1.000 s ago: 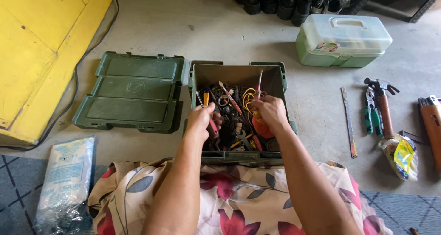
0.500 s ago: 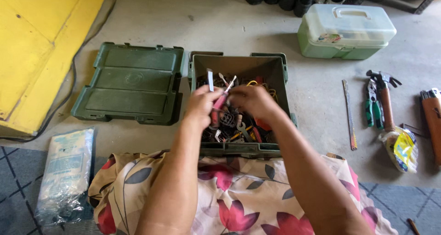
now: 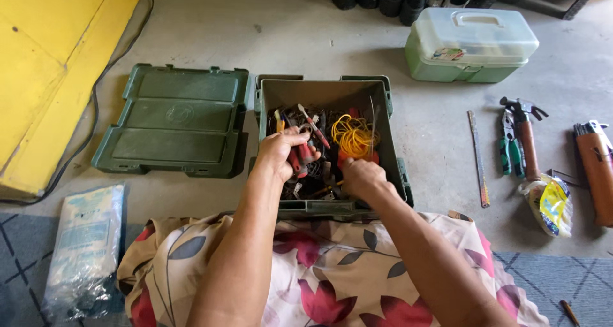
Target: The person sits on the floor and sorts through a green toolbox, removing various tools and hardware items one by one and placing them on the floor beside the box. Items include a hammer, pliers, screwdrivers, a wrench, a paintbrush, and a bundle of nails.
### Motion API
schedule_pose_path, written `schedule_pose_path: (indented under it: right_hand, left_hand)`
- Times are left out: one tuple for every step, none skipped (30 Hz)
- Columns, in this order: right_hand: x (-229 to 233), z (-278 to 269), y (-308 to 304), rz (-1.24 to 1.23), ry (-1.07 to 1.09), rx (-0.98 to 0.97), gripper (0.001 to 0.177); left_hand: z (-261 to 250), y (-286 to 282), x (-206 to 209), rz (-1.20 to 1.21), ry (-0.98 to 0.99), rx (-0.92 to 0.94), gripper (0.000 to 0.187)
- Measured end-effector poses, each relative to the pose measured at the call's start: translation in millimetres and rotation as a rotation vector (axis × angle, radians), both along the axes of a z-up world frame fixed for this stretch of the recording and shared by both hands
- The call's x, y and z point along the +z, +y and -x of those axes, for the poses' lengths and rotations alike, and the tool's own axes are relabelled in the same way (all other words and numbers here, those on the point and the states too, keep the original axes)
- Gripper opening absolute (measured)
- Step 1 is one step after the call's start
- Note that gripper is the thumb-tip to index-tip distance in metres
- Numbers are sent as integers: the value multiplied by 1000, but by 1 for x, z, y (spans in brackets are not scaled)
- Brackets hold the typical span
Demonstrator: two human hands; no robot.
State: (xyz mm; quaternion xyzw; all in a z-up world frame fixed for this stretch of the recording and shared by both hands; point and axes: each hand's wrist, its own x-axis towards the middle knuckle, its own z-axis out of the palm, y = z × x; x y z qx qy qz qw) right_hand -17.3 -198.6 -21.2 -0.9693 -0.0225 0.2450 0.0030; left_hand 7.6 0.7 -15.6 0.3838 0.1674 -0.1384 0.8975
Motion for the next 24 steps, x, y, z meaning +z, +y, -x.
schedule_pose_path:
  right_hand:
    - [-3,-1,-4,-36,-17,-10,38]
    - [-2,-3,-11,-73,-34,-20,42]
    - [1,-6,-18,-157,11,-56,35]
    - [6,-8,-27,-242,56,-90,30]
    - [11,-8,-33,-324,106,-117,28]
    - [17,-8,-39,-491,105,-200,25]
    - [24,-9,-46,-655,104,-283,24]
    - [30,-7,-51,-818,102,-366,24]
    - [37,-4,-57,-922,115,-360,25]
    - [44,0,-62,-1027,128,-353,26]
    - [50,3,-64,-1134,139,-343,27]
    - [54,5,-63,-1160,103,-325,27]
    - [56,8,-60,-1186,74,-309,28]
    - [59,11,-54,-1212,45,-292,29]
    - [60,13,-47,-1139,2,-287,31]
    - [60,16,-36,-1065,-41,-282,32]
    - [60,18,-24,-991,-84,-276,35]
    - [60,22,-12,-951,-214,-140,35]
    - [60,27,1,-908,-344,-1,36]
    - [61,31,10,-860,-473,137,37]
    - [63,34,15,-848,-464,142,39]
    - [65,36,20,-836,-456,148,41]
    - [67,39,24,-822,-445,153,43]
    - [67,40,26,-813,-427,125,48]
  left_hand:
    - [1,1,-3,-42,15,3,37]
    - [1,3,-4,-84,30,7,36]
    - [0,5,-5,-127,41,8,36]
    - [-1,5,-5,-124,43,-1,34]
    - [1,6,-7,-119,50,-3,33]
    - [2,8,-9,-113,57,-6,32]
    - [4,8,-10,-103,68,-25,29]
    - [6,7,-12,-93,79,-45,27]
    - [5,4,-10,-82,85,-68,25]
    - [4,1,-9,-44,103,-83,20]
    - [3,-1,-7,-9,118,-96,19]
    - [2,-3,-6,26,133,-111,23]
    - [1,-4,-7,27,149,-106,26]
    - [1,-5,-9,28,166,-101,29]
    - [0,-6,-12,30,185,-98,33]
    - [0,-8,-16,55,180,-99,34]
    - [-1,-9,-21,81,175,-98,36]
    - [-2,-10,-26,107,170,-98,37]
    - [-3,-11,-32,69,130,-98,31]
    - [-5,-13,-37,31,90,-98,25]
    - [-7,-13,-42,-7,50,-97,20]
    - [-9,-12,-45,7,33,-77,18]
    - [-10,-11,-48,23,18,-57,15]
    - [-9,-11,-50,38,4,-37,13]
